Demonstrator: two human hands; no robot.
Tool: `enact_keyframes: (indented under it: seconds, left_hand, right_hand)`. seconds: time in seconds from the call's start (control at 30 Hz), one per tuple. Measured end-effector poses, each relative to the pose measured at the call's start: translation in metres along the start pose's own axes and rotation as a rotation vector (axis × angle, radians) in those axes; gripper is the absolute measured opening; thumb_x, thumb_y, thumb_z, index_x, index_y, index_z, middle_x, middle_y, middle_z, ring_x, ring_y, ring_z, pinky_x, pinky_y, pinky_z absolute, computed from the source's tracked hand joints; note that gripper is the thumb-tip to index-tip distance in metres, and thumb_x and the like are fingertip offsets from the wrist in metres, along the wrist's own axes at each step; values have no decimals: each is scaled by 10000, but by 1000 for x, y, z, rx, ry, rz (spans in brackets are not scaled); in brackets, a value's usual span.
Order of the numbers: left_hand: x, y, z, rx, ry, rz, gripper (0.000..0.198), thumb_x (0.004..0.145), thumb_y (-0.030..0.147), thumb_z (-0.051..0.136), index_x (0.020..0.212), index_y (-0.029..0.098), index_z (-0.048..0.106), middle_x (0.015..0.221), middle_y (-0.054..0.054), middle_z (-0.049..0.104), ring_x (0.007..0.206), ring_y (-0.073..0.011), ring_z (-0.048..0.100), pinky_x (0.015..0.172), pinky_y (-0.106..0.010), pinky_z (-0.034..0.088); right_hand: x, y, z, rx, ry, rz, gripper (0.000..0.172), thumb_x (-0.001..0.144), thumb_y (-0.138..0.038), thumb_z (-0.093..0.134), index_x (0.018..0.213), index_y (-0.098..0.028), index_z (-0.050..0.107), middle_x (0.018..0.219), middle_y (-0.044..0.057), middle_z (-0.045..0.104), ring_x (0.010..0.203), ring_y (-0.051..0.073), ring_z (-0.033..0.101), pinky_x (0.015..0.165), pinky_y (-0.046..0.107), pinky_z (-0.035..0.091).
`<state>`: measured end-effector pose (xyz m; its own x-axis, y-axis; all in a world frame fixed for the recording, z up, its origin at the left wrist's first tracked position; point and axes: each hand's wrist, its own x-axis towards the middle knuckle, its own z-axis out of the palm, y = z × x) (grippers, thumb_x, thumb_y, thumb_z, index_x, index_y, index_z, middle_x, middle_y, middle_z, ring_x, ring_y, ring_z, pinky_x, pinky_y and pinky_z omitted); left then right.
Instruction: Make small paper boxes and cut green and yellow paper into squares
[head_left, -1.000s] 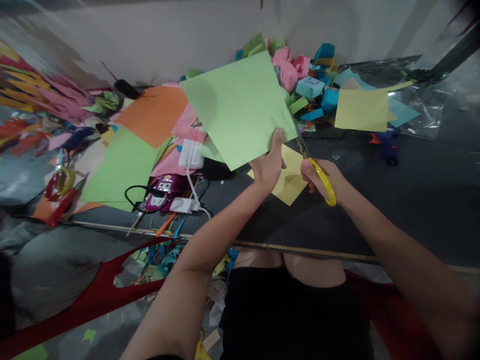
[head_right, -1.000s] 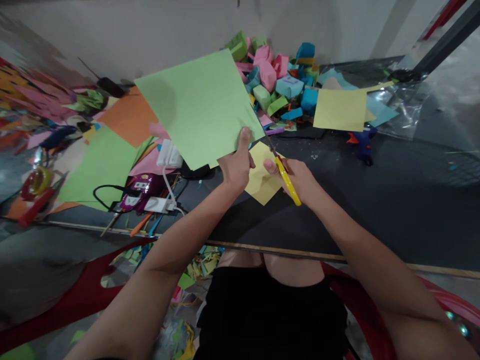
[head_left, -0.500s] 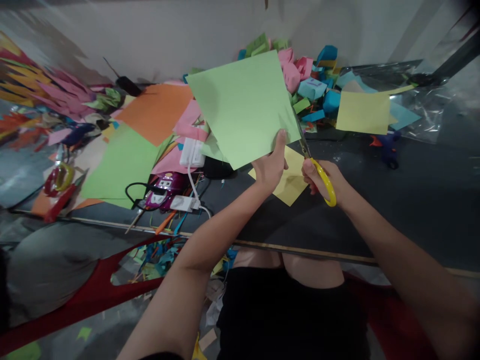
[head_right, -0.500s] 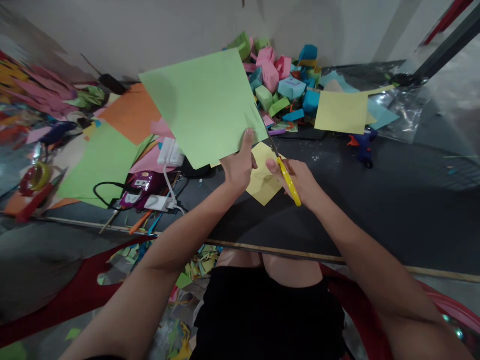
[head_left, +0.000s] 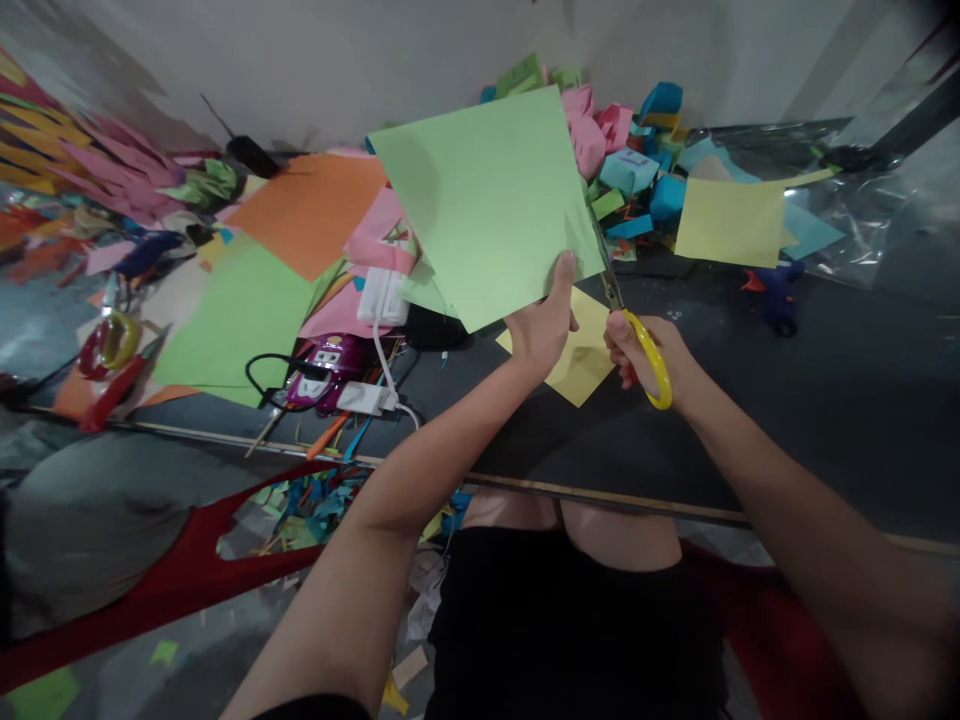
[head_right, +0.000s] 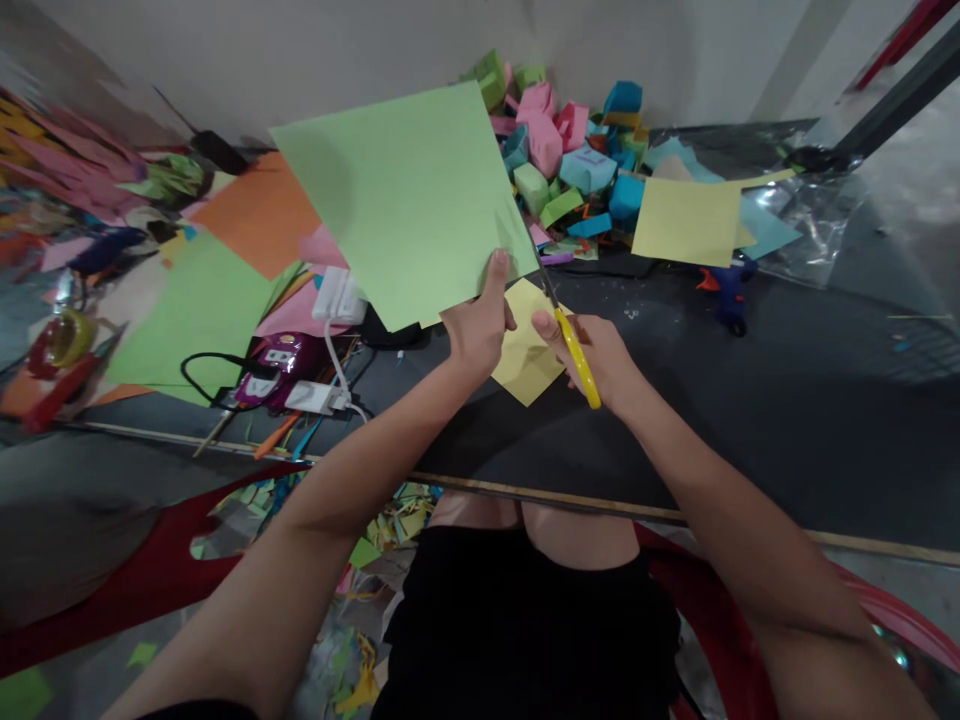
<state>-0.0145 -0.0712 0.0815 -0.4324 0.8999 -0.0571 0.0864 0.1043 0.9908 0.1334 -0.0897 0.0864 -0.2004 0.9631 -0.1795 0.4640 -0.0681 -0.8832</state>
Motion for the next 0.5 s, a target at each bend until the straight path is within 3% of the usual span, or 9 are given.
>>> enact_keyframes:
  seconds: [0.33, 0.5]
  left_hand:
    - [2, -3, -1, 38, -17, 67, 470, 1011, 493, 606, 636, 209, 592, 613, -32, 542, 563, -147, 578, 778, -384, 597]
    - [-1, 0, -2, 38, -28, 84, 554, 1017, 533, 578, 559, 225, 527, 569, -18, 491, 539, -141, 528, 875, -431, 589]
  right_hand:
    - [3, 9, 0, 2, 39, -21, 792, 694, -999, 581, 648, -213, 492, 522, -30, 443, 387, 92, 465, 363, 244, 445]
    - [2, 8, -1, 8, 36, -45, 760, 721, -965, 608, 646, -216, 499, 526, -30, 442, 394, 102, 488, 366, 243, 438]
